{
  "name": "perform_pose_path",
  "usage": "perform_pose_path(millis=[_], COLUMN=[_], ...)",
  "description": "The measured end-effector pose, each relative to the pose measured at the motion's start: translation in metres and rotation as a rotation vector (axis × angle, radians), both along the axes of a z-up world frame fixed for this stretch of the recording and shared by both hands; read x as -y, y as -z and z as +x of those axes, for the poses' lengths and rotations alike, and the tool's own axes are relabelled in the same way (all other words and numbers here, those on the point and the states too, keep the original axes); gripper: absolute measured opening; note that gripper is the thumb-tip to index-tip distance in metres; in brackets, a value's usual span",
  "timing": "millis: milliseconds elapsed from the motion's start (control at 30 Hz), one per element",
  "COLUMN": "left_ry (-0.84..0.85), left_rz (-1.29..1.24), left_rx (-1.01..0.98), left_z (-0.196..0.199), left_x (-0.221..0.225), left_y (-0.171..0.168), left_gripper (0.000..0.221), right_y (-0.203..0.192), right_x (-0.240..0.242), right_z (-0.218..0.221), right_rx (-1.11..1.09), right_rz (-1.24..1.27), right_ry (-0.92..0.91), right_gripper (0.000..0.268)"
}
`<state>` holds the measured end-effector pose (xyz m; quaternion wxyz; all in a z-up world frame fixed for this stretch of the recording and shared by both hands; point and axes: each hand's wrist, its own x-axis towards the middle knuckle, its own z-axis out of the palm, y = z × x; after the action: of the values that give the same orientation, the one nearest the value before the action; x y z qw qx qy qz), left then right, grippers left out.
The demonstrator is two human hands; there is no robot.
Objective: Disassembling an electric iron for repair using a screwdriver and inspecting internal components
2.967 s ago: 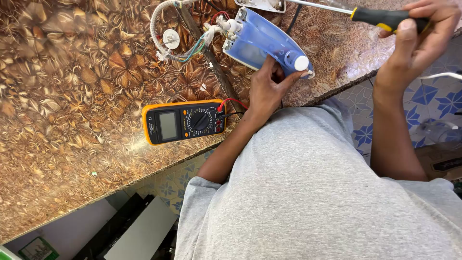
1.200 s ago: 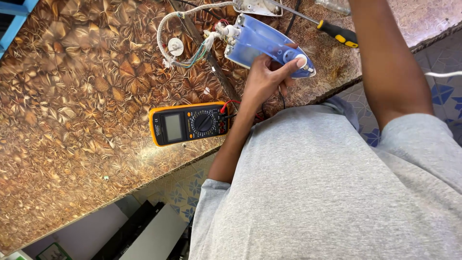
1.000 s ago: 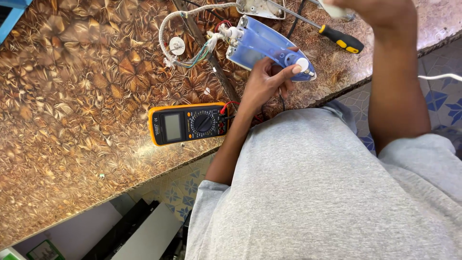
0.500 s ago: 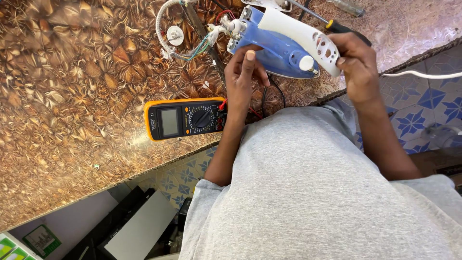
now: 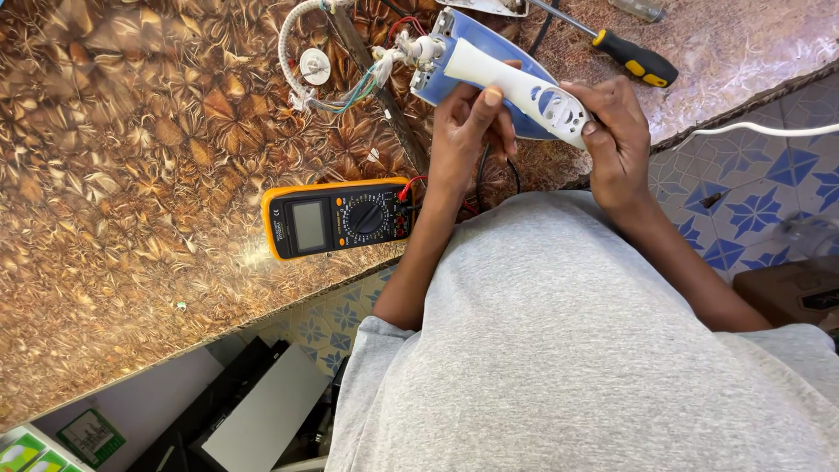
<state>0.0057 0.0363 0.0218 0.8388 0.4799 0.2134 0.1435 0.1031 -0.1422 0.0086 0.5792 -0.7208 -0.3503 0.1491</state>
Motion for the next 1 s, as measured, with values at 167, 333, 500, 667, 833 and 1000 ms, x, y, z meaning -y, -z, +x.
perform_pose_path(millis=[167, 333, 500, 667, 833, 1000], left_ry=[0.006, 0.014, 0.021, 0.016, -0.001, -0.037], left_rz=[-0.048, -0.047, -0.051, -0.049, -0.029, -0.010], left_rx=[-0.021, -0.057, -0.055, -0.069, -0.070, -0.103], left_z=[0.003, 0.002, 0.004, 0.004, 0.005, 0.006], left_x=[0.001, 0.003, 0.004, 0.003, 0.004, 0.003], left_y=[0.003, 0.004, 0.006, 0.004, 0.002, -0.001], left_gripper=[0.045, 0.048, 0.044, 0.044, 0.044, 0.048], right_y=[0.001, 0.003, 0.003, 0.006, 0.003, -0.001], right_x=[0.007, 0.010, 0.009, 0.009, 0.008, 0.004], right_z=[-0.002, -0.005, -0.004, -0.005, -0.004, -0.003], right_rx=[0.040, 0.028, 0.100, 0.104, 0.151, 0.154], right_rz=[-0.012, -0.027, -0.040, -0.048, -0.070, -0.064], right_ry=[0.024, 0.030, 0.015, 0.001, -0.014, -0.014], right_gripper=[0.042, 0.042, 0.041, 0.041, 0.043, 0.047])
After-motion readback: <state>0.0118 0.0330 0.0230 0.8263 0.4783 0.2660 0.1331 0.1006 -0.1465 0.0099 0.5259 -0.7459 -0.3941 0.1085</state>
